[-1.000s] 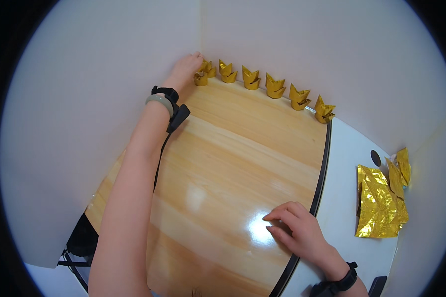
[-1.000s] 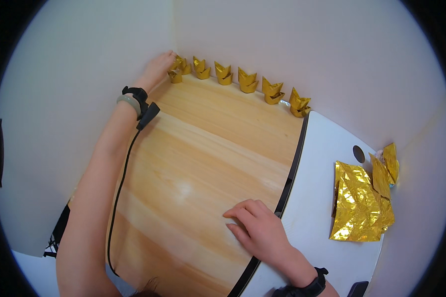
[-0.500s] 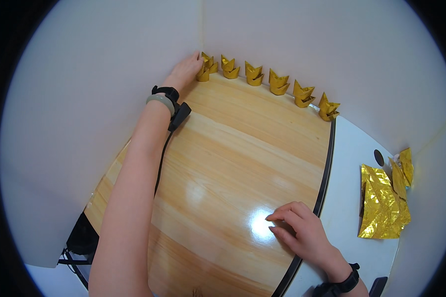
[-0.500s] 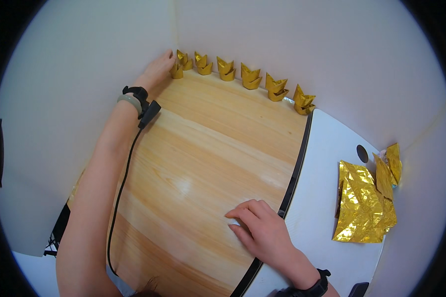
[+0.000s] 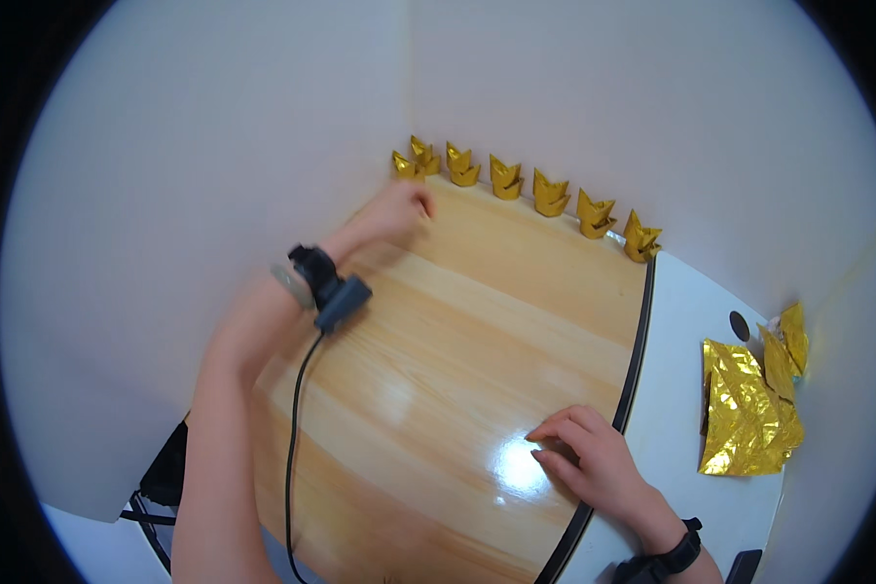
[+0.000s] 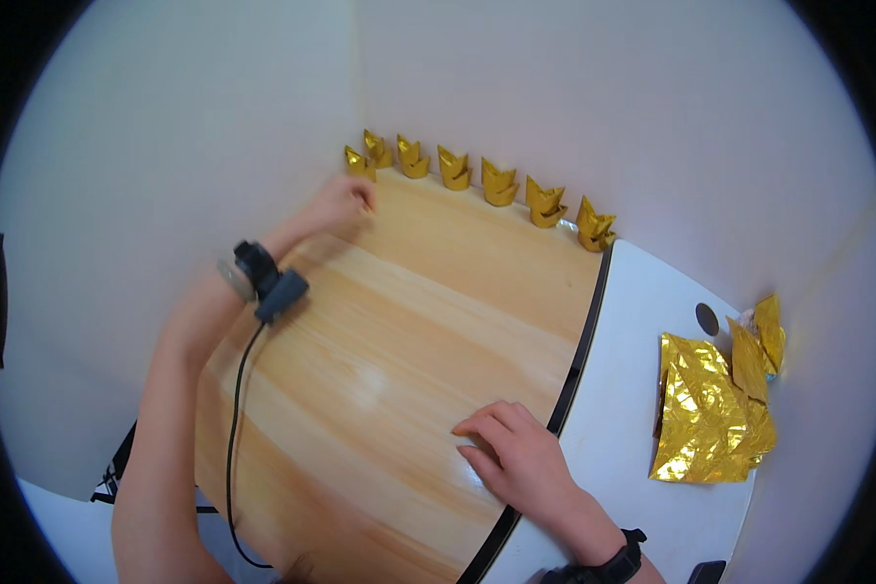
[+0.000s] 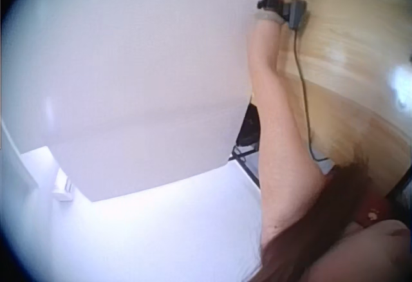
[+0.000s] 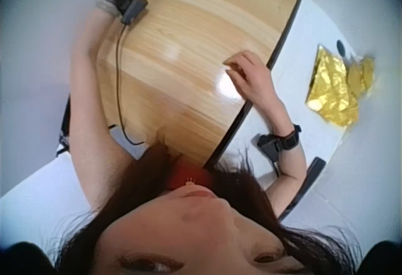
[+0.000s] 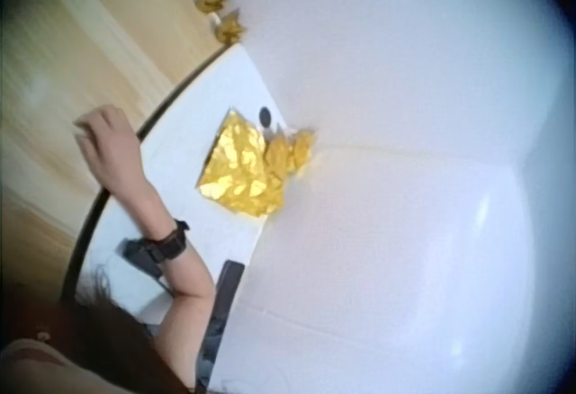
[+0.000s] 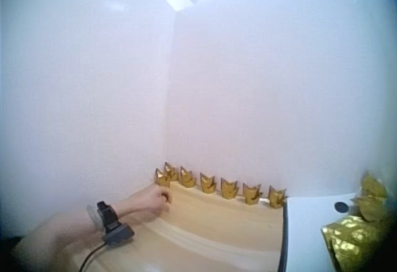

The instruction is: Folding gold paper into decorative ingots.

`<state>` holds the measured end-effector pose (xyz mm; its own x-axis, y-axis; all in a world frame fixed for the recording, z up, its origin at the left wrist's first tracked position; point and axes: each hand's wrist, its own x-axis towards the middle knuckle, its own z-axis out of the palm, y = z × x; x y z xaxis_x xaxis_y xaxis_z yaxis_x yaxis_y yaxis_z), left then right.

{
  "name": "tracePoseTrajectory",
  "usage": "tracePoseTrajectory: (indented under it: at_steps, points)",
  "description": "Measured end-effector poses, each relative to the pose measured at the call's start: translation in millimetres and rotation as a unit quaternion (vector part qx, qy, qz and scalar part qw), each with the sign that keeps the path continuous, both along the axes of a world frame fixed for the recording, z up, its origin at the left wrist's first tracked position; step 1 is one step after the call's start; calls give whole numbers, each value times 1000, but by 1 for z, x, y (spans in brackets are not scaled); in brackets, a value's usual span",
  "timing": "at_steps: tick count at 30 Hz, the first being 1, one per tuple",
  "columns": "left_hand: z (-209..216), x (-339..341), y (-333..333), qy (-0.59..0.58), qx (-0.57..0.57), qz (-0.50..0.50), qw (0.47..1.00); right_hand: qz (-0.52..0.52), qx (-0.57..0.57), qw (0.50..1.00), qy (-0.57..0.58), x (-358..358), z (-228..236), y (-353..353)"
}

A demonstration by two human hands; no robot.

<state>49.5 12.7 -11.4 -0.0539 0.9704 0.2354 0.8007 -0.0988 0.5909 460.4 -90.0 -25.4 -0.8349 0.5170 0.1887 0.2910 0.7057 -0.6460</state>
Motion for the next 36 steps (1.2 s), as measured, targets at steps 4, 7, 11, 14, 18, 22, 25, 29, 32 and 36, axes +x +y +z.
tracePoseTrajectory:
  at_steps: [4,7,11,14,18,22,25,29,32,36]
  points:
    - [-31,74,-44,-61,-33,-191,979,-22,-106,994,-2,4,8,-2]
    - [-29,118,-66,-60,-52,-255,964,-42,-72,996,-15,20,14,4]
    - [-23,135,-86,24,-8,-276,961,-107,125,986,-2,53,33,9]
    - [-34,102,-57,104,-24,-56,993,-190,76,979,0,92,38,7]
    - [-46,38,-22,174,-39,120,977,-217,44,975,-7,116,25,-2]
    - [-51,5,-2,171,-49,209,962,-177,74,981,-30,107,7,-3]
    - [-51,-6,11,183,-59,215,958,-154,93,983,-37,93,8,-3]
    - [-48,-3,22,162,-63,225,959,-157,89,982,-51,86,6,1]
    - [-43,1,24,155,-80,230,958,-168,88,981,-47,82,5,1]
    - [-40,1,25,177,-83,236,952,-168,81,982,-36,79,3,-2]
